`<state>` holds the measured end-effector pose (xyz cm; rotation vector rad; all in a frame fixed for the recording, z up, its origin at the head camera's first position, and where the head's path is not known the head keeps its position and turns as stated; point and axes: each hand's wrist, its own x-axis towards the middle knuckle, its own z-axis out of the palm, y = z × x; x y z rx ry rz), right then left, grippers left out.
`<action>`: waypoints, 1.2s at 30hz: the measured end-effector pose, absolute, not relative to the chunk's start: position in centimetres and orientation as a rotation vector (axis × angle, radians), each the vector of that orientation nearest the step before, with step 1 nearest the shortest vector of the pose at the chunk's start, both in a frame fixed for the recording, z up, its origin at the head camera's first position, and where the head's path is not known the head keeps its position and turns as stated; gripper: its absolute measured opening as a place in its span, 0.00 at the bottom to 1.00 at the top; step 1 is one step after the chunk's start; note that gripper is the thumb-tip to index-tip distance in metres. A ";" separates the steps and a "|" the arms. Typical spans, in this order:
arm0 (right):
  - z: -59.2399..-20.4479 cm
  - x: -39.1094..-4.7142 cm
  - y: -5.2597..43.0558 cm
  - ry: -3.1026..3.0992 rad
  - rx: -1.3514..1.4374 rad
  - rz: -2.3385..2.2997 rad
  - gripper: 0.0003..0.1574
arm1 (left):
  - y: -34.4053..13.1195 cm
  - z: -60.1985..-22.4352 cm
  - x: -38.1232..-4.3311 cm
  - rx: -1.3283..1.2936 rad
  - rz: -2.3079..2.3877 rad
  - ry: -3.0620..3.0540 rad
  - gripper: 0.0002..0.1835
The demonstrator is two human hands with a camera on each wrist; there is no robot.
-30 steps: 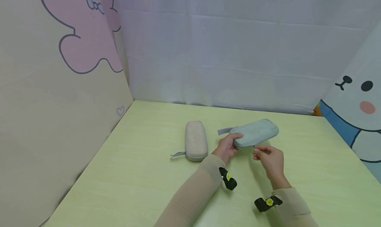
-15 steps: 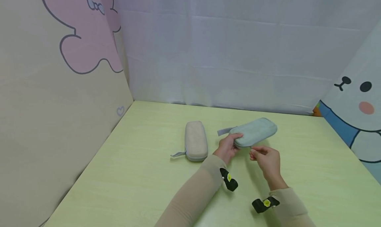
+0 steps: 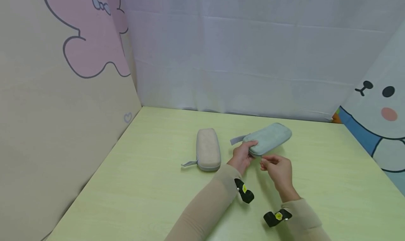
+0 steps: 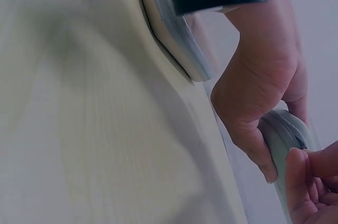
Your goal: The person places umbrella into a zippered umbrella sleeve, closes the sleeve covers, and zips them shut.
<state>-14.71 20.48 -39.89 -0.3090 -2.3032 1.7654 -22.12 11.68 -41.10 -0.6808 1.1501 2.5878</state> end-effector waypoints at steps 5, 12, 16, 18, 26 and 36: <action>-39.9 -14.7 20.1 -2.277 -0.306 1.777 0.10 | 11.8 -40.9 -22.0 -0.696 2.618 1.143 0.19; -39.9 -14.8 20.0 -2.281 -0.318 1.761 0.09 | 12.2 -40.9 -21.9 -0.699 2.669 1.077 0.19; -39.8 -14.7 20.7 -2.261 -0.365 1.823 0.12 | 12.0 -41.0 -22.0 -0.563 2.656 0.950 0.22; -39.5 -14.6 21.1 -2.256 -0.379 1.862 0.13 | 11.6 -41.1 -22.1 -0.488 2.629 0.878 0.25; -38.5 -14.3 22.2 -2.267 -0.390 1.891 0.13 | 9.8 -41.1 -22.7 -0.427 2.481 0.749 0.33; -38.6 -14.1 23.4 -2.355 -0.396 1.814 0.13 | 7.7 -41.4 -23.7 -0.336 2.359 0.949 0.35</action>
